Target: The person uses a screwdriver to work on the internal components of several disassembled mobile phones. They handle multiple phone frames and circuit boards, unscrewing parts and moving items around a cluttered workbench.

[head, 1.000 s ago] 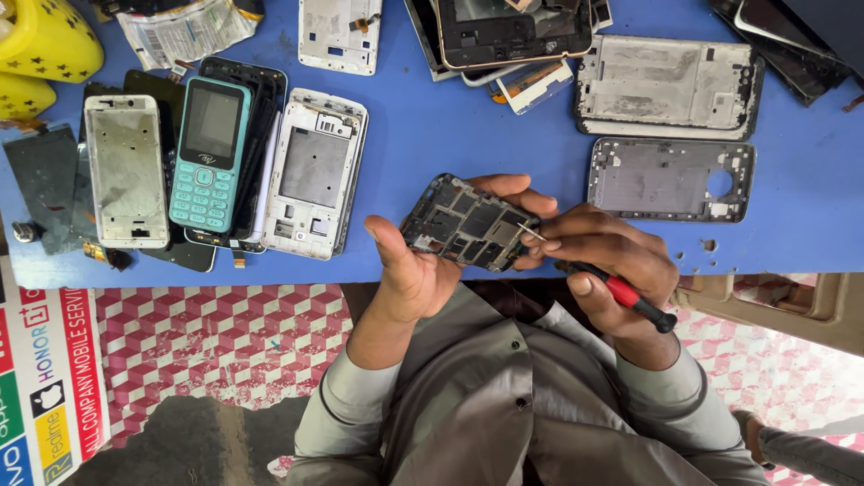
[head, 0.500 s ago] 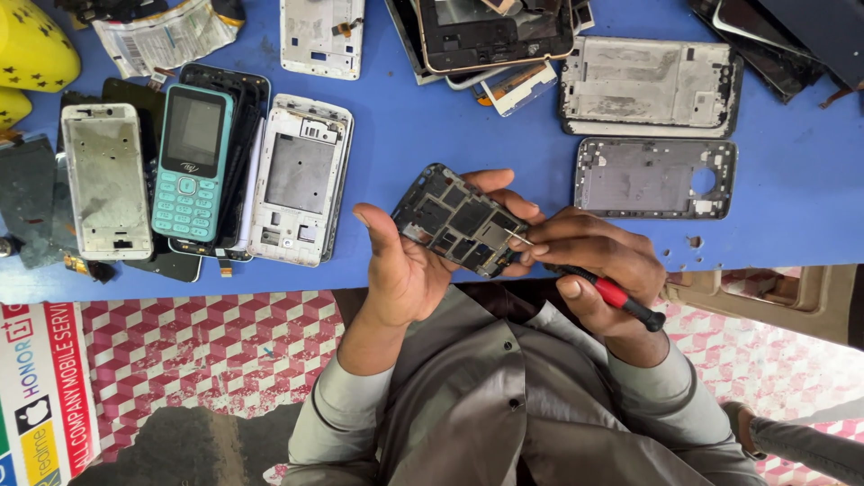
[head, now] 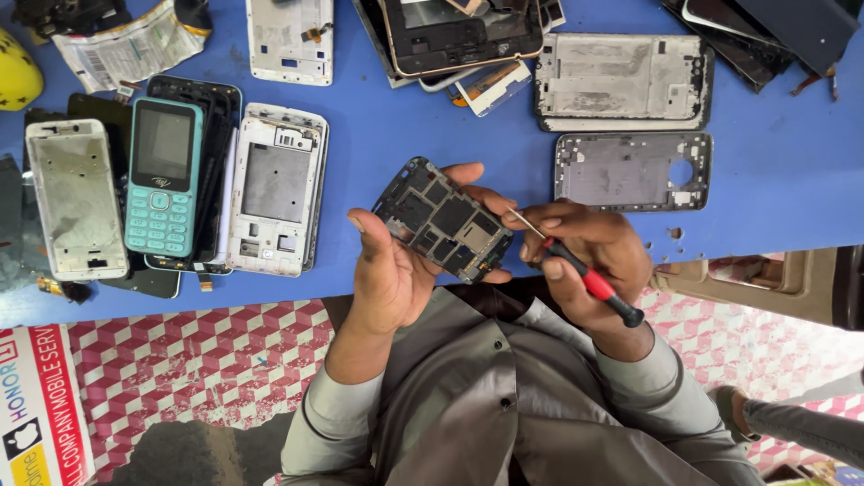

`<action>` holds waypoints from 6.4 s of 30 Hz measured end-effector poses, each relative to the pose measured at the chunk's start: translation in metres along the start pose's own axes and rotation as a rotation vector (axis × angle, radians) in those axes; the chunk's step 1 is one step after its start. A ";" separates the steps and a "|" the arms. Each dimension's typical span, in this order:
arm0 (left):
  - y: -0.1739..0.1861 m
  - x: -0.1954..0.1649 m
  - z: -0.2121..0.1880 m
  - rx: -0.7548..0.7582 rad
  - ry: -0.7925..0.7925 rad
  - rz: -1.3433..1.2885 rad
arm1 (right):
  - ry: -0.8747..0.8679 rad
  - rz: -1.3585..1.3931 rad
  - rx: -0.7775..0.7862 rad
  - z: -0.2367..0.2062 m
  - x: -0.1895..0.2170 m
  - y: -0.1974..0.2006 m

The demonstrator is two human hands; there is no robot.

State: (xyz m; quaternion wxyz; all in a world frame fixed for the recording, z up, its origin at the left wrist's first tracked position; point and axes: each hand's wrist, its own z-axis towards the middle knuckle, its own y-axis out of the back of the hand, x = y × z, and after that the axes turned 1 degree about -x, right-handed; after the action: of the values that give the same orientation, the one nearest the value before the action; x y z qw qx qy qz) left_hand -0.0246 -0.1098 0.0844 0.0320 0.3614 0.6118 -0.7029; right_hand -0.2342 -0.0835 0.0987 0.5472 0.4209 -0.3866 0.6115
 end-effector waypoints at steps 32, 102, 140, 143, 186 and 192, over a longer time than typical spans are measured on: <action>-0.006 -0.001 0.001 -0.037 -0.009 0.164 | 0.154 -0.322 0.066 0.012 0.001 0.003; 0.073 -0.399 0.042 -0.631 -0.585 2.906 | 0.123 -0.230 0.020 0.011 0.015 -0.005; 0.086 -0.417 0.071 -0.383 -0.332 2.823 | 0.791 -0.297 0.315 0.192 -0.005 -0.198; 0.089 -0.426 0.075 -0.409 -0.175 2.760 | 0.763 -0.313 0.312 0.196 -0.019 -0.192; 0.078 -0.418 0.130 -0.549 -0.468 2.972 | 0.521 -0.244 0.251 0.222 -0.032 -0.181; 0.098 -0.424 0.136 -0.532 -0.591 3.108 | 0.480 -0.235 0.249 0.222 -0.029 -0.184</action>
State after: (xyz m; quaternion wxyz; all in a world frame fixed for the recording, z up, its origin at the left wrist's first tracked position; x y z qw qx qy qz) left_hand 0.2718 -0.4229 0.2328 -0.8520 -0.4457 0.2596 -0.0894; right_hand -0.0293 -0.2821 0.1509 0.6341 0.3701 -0.1167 0.6688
